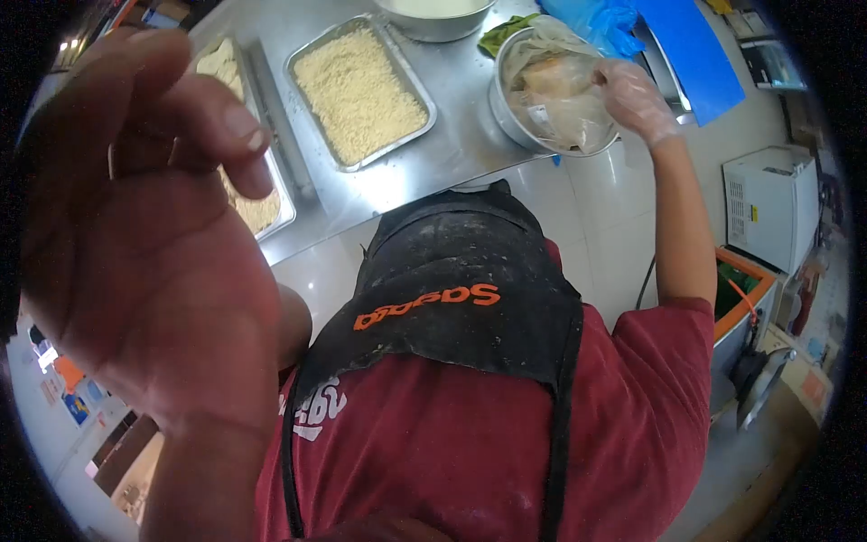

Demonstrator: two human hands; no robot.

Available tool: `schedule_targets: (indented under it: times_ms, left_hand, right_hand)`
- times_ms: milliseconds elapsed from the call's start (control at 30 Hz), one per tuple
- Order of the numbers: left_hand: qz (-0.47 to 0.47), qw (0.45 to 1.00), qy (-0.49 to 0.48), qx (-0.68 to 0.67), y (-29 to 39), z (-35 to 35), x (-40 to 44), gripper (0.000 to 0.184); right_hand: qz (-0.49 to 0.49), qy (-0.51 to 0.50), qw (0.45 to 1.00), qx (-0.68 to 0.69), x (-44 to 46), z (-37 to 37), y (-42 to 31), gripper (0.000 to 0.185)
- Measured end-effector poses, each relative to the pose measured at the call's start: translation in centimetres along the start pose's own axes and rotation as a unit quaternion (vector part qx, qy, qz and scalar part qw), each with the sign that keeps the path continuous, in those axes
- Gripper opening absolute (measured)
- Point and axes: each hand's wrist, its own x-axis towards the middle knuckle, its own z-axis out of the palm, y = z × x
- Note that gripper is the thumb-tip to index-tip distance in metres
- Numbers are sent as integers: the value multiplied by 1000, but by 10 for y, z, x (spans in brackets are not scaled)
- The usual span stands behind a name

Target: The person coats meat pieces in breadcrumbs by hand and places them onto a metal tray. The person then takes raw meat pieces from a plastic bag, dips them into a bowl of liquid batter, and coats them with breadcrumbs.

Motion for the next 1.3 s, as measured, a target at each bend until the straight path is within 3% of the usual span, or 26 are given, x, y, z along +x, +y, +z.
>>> schedule_targets:
  times_ms: [33,200,400,500,567,667,767,833,933,1033,1100,1133,1233,1300]
  left_hand:
    - [-4,1000,-12,-9,2,9,5,64]
    - [-34,998,-44,-19,-12,62,26,48]
    - [-68,997,-19,20,-6,107,29,43]
    - [-31,996,-54,64,-17,128,27,42]
    - [-29,989,-75,126,-40,145,24,55]
    - [-144,959,-55,240,-99,168,9,83]
    - [-276,926,49,252,-162,165,-21,46]
    - [-288,912,96,275,-194,145,-59,40]
    - [-408,851,172,282,-216,123,-122,39]
    - [-483,801,227,269,-220,119,-172,40]
    - [-510,783,255,248,-221,122,-192,40]
    - [-492,790,253,264,-222,123,-198,40]
    - [-404,833,221,307,-225,135,-199,38]
    - [-298,880,168,330,-218,167,-161,37]
  right_hand:
    - [-2,-13,998,-59,3,0,2,16]
    - [49,-163,984,45,8,11,53,20]
    - [-69,-49,996,36,-38,-29,48,24]
    - [-222,78,970,-58,-36,-1,63,24]
    - [-264,167,935,-170,-18,41,77,24]
    - [-243,224,934,-134,11,19,42,23]
    - [-259,236,936,-16,1,10,31,19]
    - [-310,292,903,67,-10,40,43,12]
    - [-372,102,921,49,-17,72,50,11]
    - [-346,-87,905,233,0,88,39,16]
    - [-348,-183,902,178,11,65,33,17]
    - [-349,-229,897,147,17,52,31,18]
    - [-380,-218,870,228,14,35,25,23]
    - [-391,-230,863,222,14,84,16,28]
